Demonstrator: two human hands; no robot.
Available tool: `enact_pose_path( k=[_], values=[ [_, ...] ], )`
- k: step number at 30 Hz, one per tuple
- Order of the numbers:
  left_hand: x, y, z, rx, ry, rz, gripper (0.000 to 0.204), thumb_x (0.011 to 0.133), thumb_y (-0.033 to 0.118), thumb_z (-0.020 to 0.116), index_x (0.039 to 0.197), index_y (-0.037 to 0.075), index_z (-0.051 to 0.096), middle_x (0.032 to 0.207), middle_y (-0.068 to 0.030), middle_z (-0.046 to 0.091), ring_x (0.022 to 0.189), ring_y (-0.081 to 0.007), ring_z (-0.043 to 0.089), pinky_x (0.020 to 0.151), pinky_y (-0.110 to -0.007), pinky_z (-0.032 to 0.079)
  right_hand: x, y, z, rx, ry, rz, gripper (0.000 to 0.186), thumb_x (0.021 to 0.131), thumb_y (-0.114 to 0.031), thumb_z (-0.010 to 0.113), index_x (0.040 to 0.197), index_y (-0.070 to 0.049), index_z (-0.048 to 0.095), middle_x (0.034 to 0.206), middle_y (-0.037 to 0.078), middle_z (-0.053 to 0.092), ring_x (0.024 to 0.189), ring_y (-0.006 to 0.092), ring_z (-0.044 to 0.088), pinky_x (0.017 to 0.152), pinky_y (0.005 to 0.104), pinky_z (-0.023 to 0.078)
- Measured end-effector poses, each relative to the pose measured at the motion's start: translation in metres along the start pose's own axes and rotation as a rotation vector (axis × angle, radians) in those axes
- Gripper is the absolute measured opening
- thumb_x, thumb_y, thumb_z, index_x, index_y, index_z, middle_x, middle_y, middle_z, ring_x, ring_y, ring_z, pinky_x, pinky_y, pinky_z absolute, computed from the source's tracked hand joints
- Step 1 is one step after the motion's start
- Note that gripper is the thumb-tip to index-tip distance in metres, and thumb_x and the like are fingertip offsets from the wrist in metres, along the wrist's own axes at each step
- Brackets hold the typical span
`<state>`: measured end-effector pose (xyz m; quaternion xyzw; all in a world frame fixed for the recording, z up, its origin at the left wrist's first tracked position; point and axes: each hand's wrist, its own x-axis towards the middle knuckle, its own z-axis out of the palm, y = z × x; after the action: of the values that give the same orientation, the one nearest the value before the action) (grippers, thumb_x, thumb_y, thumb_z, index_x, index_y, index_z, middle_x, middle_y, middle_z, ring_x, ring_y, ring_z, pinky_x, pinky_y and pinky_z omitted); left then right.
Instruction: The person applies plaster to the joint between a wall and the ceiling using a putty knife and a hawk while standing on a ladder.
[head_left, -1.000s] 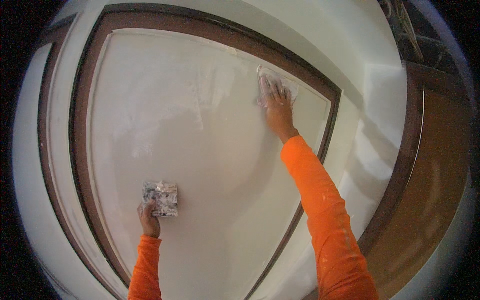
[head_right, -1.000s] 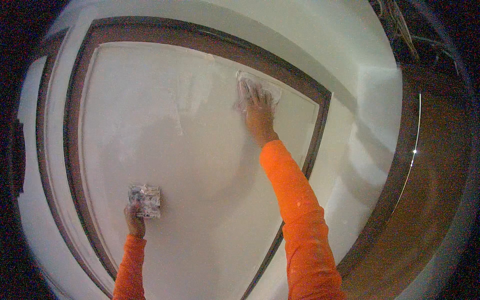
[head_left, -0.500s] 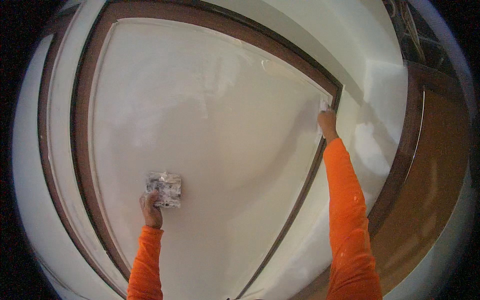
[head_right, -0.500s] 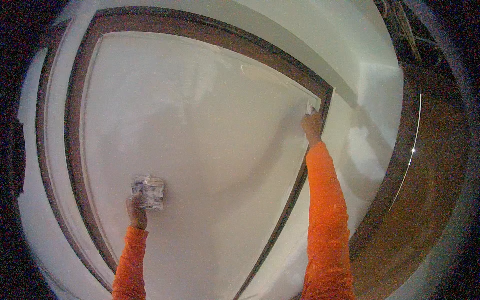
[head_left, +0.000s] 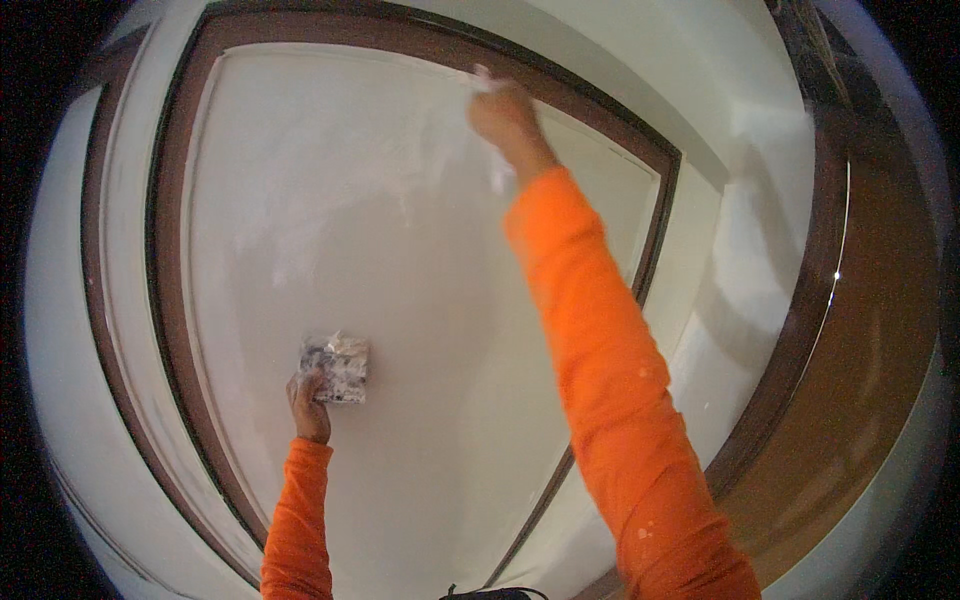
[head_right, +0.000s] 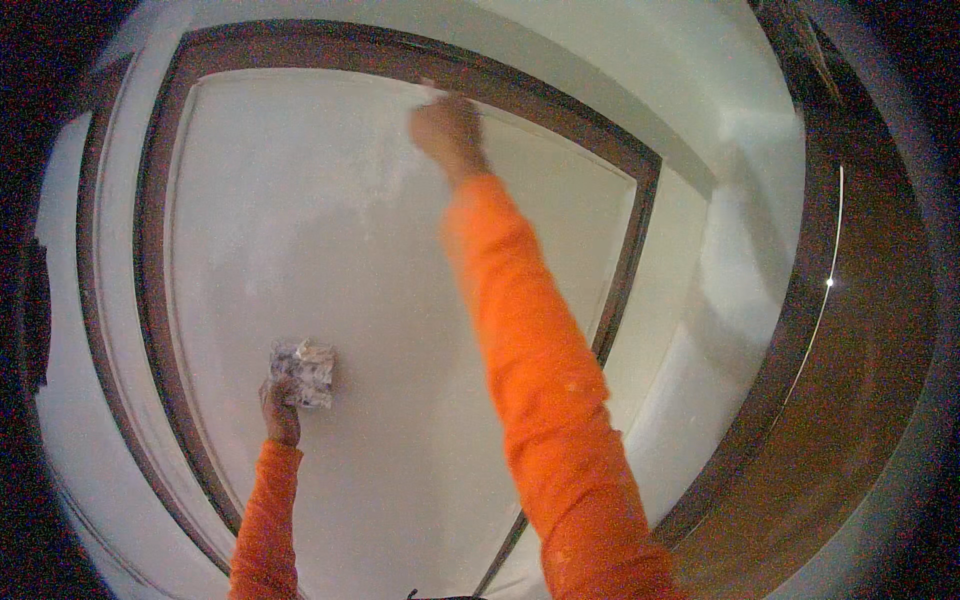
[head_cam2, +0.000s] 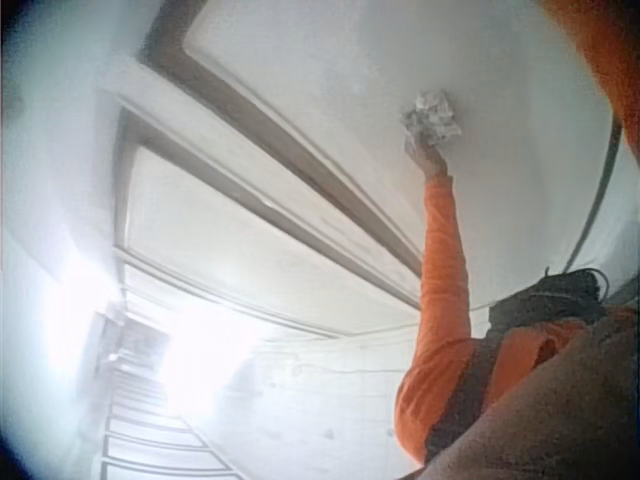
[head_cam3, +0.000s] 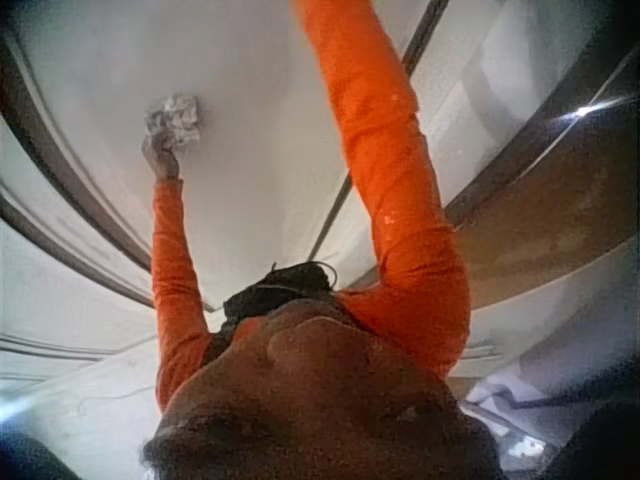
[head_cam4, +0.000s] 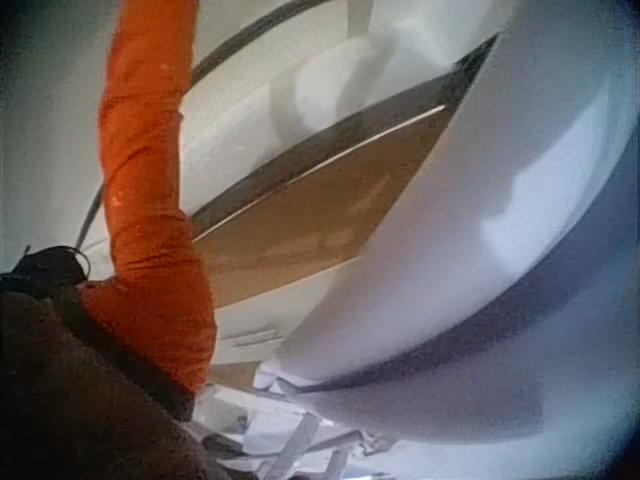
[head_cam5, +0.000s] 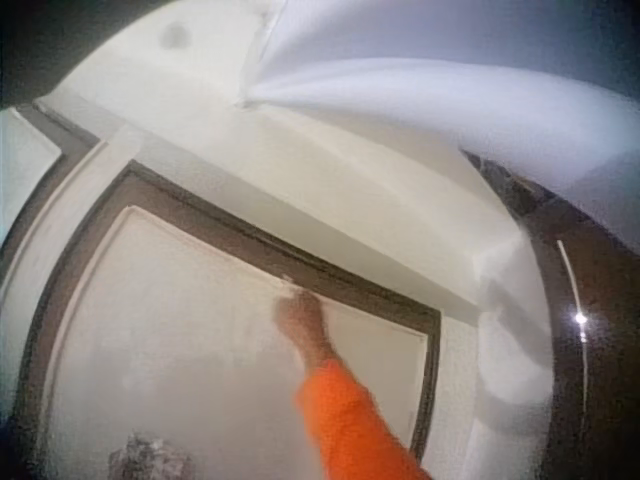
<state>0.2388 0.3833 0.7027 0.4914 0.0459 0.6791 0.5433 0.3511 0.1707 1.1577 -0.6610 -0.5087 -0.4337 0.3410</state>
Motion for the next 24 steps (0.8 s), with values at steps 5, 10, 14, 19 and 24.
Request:
enact_pose_path(
  k=[5, 10, 14, 19, 24],
  values=[
    [0.003, 0.001, 0.000, -0.368, 0.061, -0.144, 0.026, 0.086, 0.016, 0.056, 0.105, 0.000, 0.055, 0.106, -0.0062, 0.052, 0.096, -0.0176, 0.052, 0.086, -0.031, 0.044, -0.001, -0.084, 0.012, 0.335, 0.020, 0.043, 0.038, 0.079, -0.020, 0.050, 0.101, 0.008, 0.062, 0.100, 0.033, 0.060, 0.100, 0.0438, 0.058, 0.089, 0.0435, 0.047],
    [0.004, 0.002, -0.018, -0.391, 0.081, -0.121, 0.029, 0.084, 0.015, 0.057, 0.108, 0.000, 0.054, 0.106, -0.0066, 0.053, 0.097, -0.0174, 0.052, 0.086, -0.031, 0.044, -0.068, -0.040, 0.020, 0.286, 0.108, -0.252, 0.042, 0.074, -0.009, 0.053, 0.115, -0.009, 0.061, 0.104, 0.018, 0.065, 0.102, 0.0364, 0.060, 0.090, 0.0443, 0.046],
    [-0.003, 0.014, 0.011, -0.377, 0.017, -0.140, 0.028, 0.085, 0.015, 0.056, 0.107, -0.001, 0.056, 0.106, -0.0068, 0.053, 0.099, -0.0179, 0.051, 0.087, -0.032, 0.043, -0.084, 0.059, 0.014, 0.034, 0.264, -0.460, 0.047, 0.083, -0.012, 0.054, 0.130, -0.015, 0.050, 0.123, 0.012, 0.057, 0.117, 0.0319, 0.050, 0.098, 0.0463, 0.036],
    [-0.002, 0.002, -0.001, -0.165, 0.057, -0.039, 0.026, 0.086, 0.015, 0.055, 0.105, -0.001, 0.058, 0.104, -0.0069, 0.054, 0.100, -0.0175, 0.052, 0.088, -0.032, 0.043, -0.058, 0.108, 0.030, -0.441, 0.308, -0.522, 0.054, 0.089, -0.025, 0.053, 0.140, -0.017, 0.038, 0.140, 0.010, 0.042, 0.129, 0.0316, 0.037, 0.103, 0.0493, 0.029],
    [-0.001, -0.003, -0.004, 0.061, 0.024, 0.111, 0.027, 0.086, 0.018, 0.057, 0.106, 0.000, 0.057, 0.104, -0.0072, 0.054, 0.101, -0.0175, 0.052, 0.087, -0.031, 0.043, -0.042, 0.117, 0.049, -0.556, 0.329, -0.481, 0.055, 0.088, -0.020, 0.051, 0.141, -0.016, 0.036, 0.140, 0.011, 0.042, 0.129, 0.0323, 0.038, 0.103, 0.0493, 0.029]
  ],
)
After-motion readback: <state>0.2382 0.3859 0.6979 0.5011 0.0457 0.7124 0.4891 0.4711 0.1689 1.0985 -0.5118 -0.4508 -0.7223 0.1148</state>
